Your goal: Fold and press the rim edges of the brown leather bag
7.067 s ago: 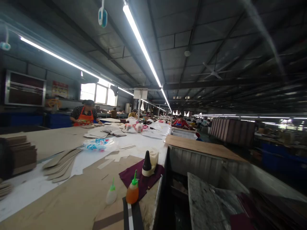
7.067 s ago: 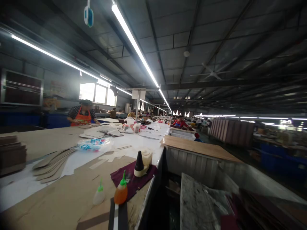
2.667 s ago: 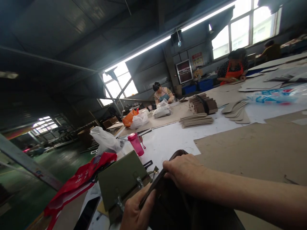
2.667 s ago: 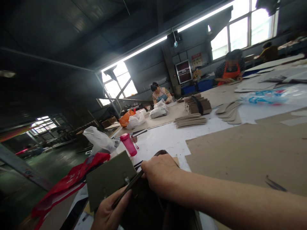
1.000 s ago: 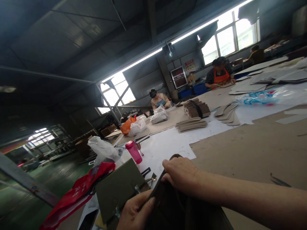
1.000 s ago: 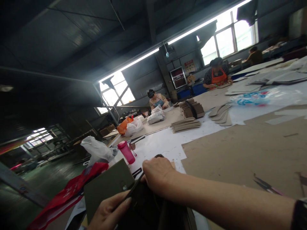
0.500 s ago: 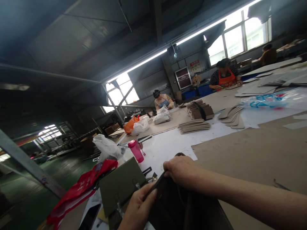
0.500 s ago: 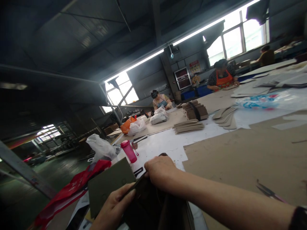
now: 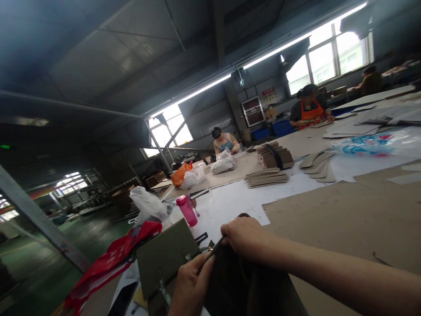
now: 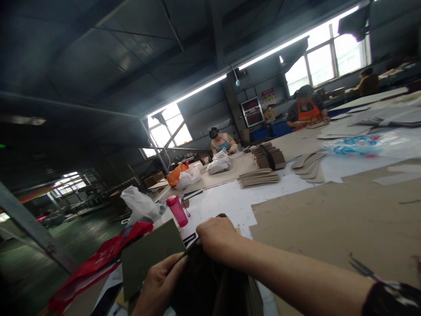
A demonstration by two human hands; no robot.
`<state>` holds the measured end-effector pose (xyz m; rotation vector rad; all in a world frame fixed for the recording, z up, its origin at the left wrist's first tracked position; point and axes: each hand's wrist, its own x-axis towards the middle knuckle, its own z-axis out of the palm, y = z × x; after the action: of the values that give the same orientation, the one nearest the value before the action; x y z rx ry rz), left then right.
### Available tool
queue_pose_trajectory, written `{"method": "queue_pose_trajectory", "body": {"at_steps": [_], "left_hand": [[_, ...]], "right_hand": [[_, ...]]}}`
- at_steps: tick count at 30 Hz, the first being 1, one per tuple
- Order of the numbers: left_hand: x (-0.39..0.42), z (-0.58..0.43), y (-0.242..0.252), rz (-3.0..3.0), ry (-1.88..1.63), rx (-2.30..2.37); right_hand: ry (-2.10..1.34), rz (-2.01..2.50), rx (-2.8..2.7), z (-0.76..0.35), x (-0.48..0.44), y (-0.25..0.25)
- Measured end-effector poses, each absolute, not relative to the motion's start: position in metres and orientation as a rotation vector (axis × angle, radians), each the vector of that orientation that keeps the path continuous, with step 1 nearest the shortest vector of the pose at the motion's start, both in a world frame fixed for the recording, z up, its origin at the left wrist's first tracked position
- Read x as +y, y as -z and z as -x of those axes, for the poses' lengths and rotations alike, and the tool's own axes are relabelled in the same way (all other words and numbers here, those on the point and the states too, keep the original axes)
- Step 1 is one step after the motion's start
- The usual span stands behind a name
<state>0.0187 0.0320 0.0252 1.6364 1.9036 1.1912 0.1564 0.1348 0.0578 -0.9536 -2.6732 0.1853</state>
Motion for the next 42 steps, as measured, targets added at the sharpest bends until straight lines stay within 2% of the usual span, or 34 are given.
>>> {"method": "queue_pose_trajectory", "body": {"at_steps": [8,19,23,29,31,33,36,42], "left_hand": [[0.037,-0.014,-0.03,-1.453,-1.122,1.672],[0.059,-0.013,-0.05,-1.484,-0.762,1.614],[0.068,-0.009,-0.048,-1.537,-0.679,1.63],[0.067,-0.005,-0.035,-1.501,-0.818,1.706],[0.064,-0.003,-0.034,-1.502,-0.843,1.699],[0.057,-0.001,-0.037,-1.506,-0.85,1.701],[0.042,0.002,-0.046,-1.566,-0.798,1.719],[0.026,0.011,-0.047,-1.56,-0.706,1.704]], "right_hand": [[-0.204,0.974,-2.67,-0.159,0.132,-0.061],[-0.185,0.935,-2.696,-0.162,0.134,-0.063],[-0.112,0.88,-2.704,-0.168,0.132,-0.065],[0.192,0.749,-2.523,-0.192,0.122,-0.055],[0.059,0.932,-2.501,-0.209,0.124,-0.051],[-0.255,1.059,-2.569,-0.23,0.129,-0.049],[-0.603,0.952,-2.666,-0.255,0.135,-0.05],[-0.5,0.898,-2.726,-0.254,0.129,-0.052]]}}
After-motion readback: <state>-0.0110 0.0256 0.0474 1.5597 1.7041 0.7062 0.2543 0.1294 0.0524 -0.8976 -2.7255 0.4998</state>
